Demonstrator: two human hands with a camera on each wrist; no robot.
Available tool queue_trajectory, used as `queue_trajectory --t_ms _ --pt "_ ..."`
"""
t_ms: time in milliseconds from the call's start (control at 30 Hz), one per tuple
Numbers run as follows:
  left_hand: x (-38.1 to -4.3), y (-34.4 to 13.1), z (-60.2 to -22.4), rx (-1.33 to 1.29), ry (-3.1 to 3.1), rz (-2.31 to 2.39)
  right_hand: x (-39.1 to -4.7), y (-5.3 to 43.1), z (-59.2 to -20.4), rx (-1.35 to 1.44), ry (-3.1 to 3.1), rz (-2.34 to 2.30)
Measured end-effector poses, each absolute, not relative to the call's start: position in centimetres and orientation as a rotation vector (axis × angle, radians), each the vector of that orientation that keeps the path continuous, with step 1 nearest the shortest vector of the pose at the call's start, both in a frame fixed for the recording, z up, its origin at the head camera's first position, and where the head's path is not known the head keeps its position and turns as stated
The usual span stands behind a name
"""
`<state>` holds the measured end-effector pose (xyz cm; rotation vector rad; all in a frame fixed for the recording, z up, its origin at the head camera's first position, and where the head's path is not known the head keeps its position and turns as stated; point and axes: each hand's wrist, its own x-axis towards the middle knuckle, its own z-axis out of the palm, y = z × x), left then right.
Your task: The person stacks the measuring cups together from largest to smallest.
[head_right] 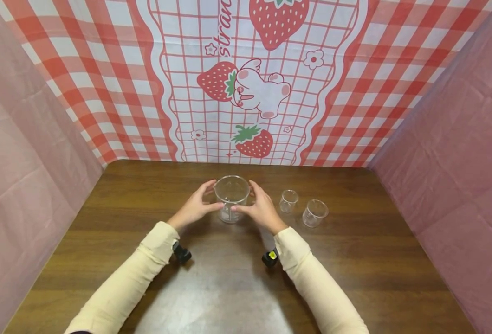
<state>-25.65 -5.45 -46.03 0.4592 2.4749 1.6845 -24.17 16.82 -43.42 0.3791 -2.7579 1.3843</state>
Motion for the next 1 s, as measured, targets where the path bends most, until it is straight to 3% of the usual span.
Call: queue_trajectory --t_ms 1000 --pt "-25.8 -4.1 -46.2 0.478 2.353 1.854 -24.5 16.2 -44.0 0.428 -2.668 1.647"
